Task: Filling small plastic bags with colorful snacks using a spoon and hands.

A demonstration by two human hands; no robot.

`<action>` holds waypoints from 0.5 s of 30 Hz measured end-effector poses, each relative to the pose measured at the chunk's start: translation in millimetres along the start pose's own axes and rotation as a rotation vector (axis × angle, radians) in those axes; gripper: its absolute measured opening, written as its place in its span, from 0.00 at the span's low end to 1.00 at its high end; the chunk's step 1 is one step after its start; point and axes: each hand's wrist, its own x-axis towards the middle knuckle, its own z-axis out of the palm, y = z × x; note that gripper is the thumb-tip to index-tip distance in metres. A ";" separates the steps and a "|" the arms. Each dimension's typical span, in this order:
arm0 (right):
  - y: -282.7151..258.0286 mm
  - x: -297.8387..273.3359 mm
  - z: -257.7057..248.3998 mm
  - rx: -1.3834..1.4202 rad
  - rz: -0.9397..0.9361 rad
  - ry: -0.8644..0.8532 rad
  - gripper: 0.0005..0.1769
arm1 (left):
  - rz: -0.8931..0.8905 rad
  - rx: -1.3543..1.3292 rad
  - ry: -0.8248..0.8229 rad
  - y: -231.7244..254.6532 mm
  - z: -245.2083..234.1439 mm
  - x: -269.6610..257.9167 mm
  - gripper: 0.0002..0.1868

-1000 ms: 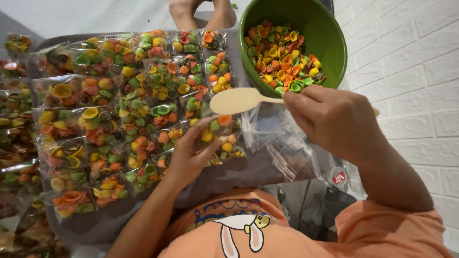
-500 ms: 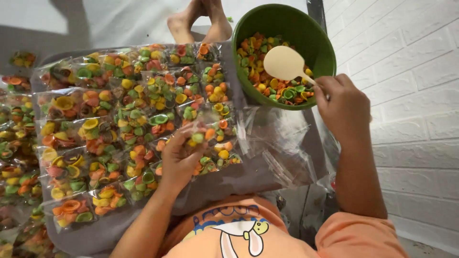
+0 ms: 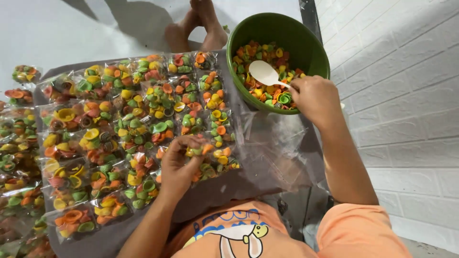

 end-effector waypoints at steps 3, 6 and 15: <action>-0.8 1.3 -0.6 -0.018 -0.016 0.031 0.10 | -0.110 -0.071 0.009 15.4 3.6 -1.8 0.11; -7.6 -7.5 -14.9 -0.041 -0.071 0.214 0.15 | -0.109 0.034 -0.025 22.8 6.2 -3.0 0.11; -126.0 -53.8 -55.1 0.766 -0.295 0.345 0.17 | 0.003 0.055 -0.050 40.5 10.8 26.6 0.17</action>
